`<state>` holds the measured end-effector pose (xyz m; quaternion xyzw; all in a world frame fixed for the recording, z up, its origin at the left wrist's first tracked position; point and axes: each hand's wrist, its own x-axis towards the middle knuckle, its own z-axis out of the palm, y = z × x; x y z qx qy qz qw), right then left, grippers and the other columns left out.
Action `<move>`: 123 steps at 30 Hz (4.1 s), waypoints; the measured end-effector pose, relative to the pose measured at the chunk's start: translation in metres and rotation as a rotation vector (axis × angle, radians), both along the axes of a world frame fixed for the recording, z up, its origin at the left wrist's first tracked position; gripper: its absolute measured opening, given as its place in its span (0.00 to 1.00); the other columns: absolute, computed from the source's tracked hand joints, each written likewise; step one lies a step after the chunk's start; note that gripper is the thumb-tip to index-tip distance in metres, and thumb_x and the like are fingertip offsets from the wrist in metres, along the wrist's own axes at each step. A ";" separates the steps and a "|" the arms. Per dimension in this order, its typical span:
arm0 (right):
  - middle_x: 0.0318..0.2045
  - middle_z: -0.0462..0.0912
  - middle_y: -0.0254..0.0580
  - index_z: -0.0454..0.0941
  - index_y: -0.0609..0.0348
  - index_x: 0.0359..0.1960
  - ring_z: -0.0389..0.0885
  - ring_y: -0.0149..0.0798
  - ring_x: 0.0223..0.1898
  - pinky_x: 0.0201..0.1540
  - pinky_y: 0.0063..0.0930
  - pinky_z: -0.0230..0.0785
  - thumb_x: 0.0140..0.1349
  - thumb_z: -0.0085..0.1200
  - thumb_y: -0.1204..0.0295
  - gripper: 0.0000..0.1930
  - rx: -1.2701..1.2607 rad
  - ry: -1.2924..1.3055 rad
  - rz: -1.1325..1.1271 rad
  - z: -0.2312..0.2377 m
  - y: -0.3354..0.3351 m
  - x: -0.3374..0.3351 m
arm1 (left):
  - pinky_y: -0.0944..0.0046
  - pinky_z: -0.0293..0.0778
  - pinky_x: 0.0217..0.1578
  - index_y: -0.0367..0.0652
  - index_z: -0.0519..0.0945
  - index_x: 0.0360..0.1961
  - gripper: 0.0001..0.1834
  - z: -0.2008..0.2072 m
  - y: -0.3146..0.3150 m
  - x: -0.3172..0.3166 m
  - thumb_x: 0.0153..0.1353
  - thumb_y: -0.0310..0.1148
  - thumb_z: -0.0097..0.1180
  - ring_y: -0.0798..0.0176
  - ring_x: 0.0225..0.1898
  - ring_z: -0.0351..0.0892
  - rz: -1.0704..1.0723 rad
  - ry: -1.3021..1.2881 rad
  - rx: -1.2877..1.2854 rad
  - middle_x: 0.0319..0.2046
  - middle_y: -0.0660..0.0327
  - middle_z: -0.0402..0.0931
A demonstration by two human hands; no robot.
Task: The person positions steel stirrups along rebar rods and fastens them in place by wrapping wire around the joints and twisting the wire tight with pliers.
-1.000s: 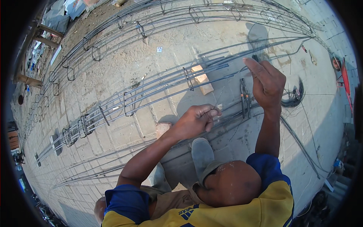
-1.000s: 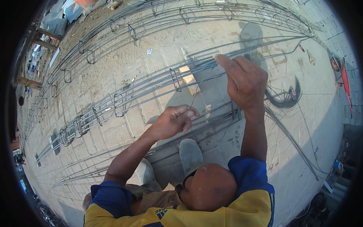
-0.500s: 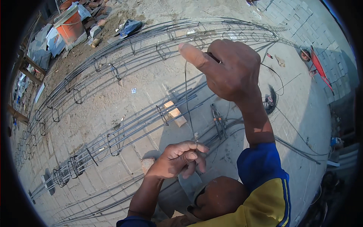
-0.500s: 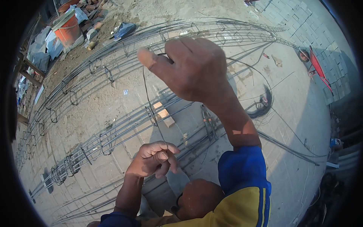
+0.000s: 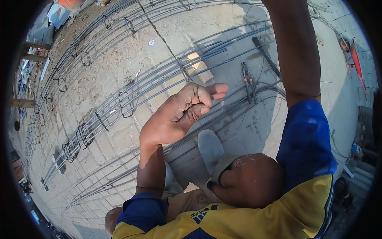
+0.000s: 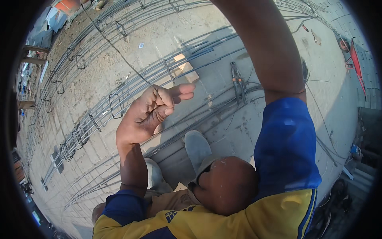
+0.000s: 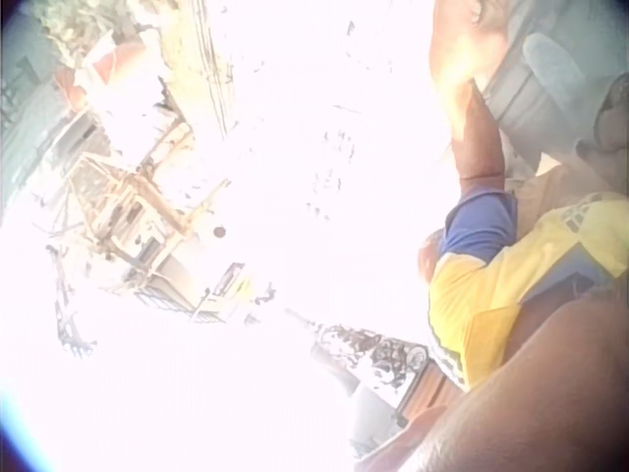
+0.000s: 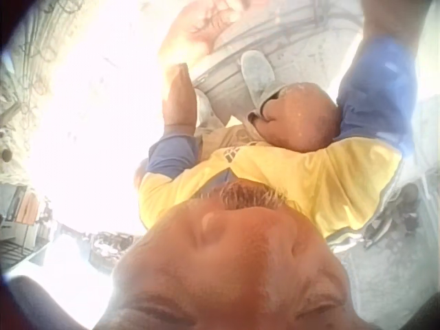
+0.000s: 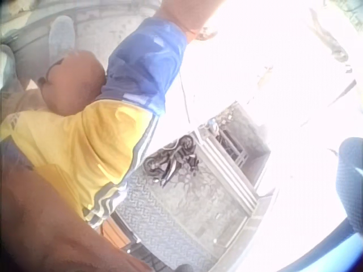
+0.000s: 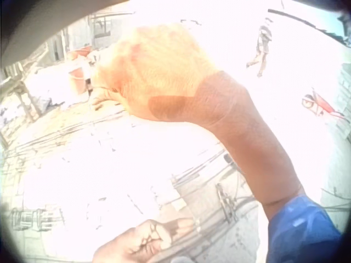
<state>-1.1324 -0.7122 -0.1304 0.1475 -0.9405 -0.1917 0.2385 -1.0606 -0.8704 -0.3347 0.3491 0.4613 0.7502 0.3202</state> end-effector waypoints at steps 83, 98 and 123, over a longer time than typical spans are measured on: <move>0.21 0.78 0.46 0.81 0.61 0.49 0.73 0.41 0.21 0.30 0.36 0.70 0.69 0.53 0.70 0.12 -1.181 -1.069 0.437 -0.234 0.009 0.028 | 0.68 0.73 0.23 0.26 0.71 0.48 0.21 -0.016 -0.063 -0.071 0.77 0.38 0.36 0.70 0.13 0.70 0.008 -0.490 0.699 0.17 0.58 0.73; 0.37 0.85 0.48 0.80 0.54 0.50 0.84 0.50 0.37 0.40 0.43 0.75 0.66 0.51 0.72 0.13 -0.908 -0.348 0.667 -0.228 0.045 0.031 | 0.70 0.53 0.16 0.37 0.77 0.32 0.21 -0.097 -0.019 -0.037 0.75 0.41 0.40 0.77 0.10 0.47 -0.119 -0.542 -0.175 0.11 0.69 0.59; 0.33 0.83 0.44 0.65 0.64 0.67 0.82 0.33 0.29 0.34 0.25 0.75 0.73 0.48 0.69 0.24 -2.027 -0.971 0.153 -0.287 0.030 0.101 | 0.74 0.65 0.21 0.37 0.75 0.41 0.18 -0.124 -0.011 -0.059 0.78 0.38 0.36 0.79 0.13 0.59 -0.315 -1.313 0.632 0.26 0.62 0.74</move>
